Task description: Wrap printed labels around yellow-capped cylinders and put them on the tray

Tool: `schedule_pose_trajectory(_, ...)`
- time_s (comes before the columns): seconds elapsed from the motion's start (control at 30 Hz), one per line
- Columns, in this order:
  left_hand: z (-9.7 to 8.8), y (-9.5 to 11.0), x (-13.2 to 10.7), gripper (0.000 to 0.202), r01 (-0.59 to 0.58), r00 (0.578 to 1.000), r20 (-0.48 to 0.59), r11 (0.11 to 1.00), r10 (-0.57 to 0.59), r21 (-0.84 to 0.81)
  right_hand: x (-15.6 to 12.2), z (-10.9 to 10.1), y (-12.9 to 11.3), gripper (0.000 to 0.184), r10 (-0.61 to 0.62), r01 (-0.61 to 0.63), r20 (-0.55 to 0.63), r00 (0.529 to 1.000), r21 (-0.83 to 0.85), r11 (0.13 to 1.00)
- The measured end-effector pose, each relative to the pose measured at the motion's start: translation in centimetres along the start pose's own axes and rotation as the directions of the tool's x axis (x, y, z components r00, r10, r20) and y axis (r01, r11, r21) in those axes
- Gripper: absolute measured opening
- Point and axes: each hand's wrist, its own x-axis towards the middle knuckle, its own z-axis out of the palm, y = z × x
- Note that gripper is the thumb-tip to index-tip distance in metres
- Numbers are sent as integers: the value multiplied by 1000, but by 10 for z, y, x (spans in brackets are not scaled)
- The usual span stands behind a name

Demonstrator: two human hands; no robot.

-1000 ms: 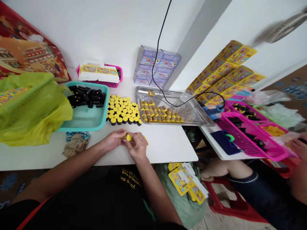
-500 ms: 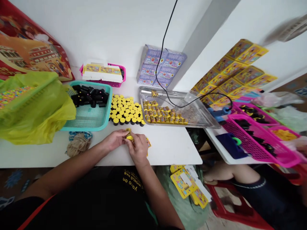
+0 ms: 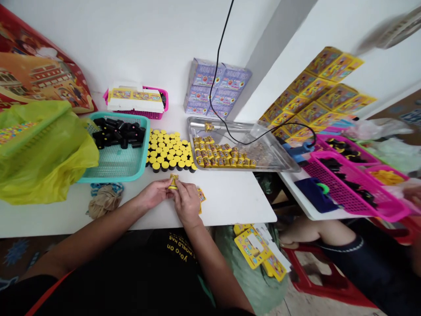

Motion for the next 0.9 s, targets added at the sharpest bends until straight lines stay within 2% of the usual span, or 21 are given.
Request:
schedule_pose_trajectory(0.2,-5,-3,2,17,31,998,-48,1000,-31,-3,1,3,2,33,-1,1,14,1000,40,999)
schedule_pose_trajectory(0.33,-6,-5,3,15,55,998,-39,998,-55,2,-2,1,9,33,-84,85,17,996,-56,995)
schedule_pose_trajectory(0.43,-4,-4,3,23,86,996,-29,996,-86,10,-4,-2,11,32,-128,135,60,990,-122,983)
schedule_pose_trajectory(0.5,-3,-3,3,28,61,998,-37,998,-60,24,-3,-2,9,30,-115,122,75,991,-110,986)
schedule_pose_trajectory(0.6,-1,-3,2,29,6,999,-36,999,-5,50,-1,0,5,30,-9,10,36,999,-33,999)
schedule_pose_trajectory(0.7,-1,-2,2,32,16,1000,-3,998,-15,59,0,2,4,36,61,-61,20,998,19,998)
schedule_pose_trajectory(0.8,-3,1,2,32,50,999,-18,997,-49,56,1,2,4,35,23,-23,17,1000,-8,1000)
schedule_pose_trajectory(0.9,-4,0,3,29,37,998,-57,997,-33,67,2,2,4,33,-27,27,18,999,-23,999)
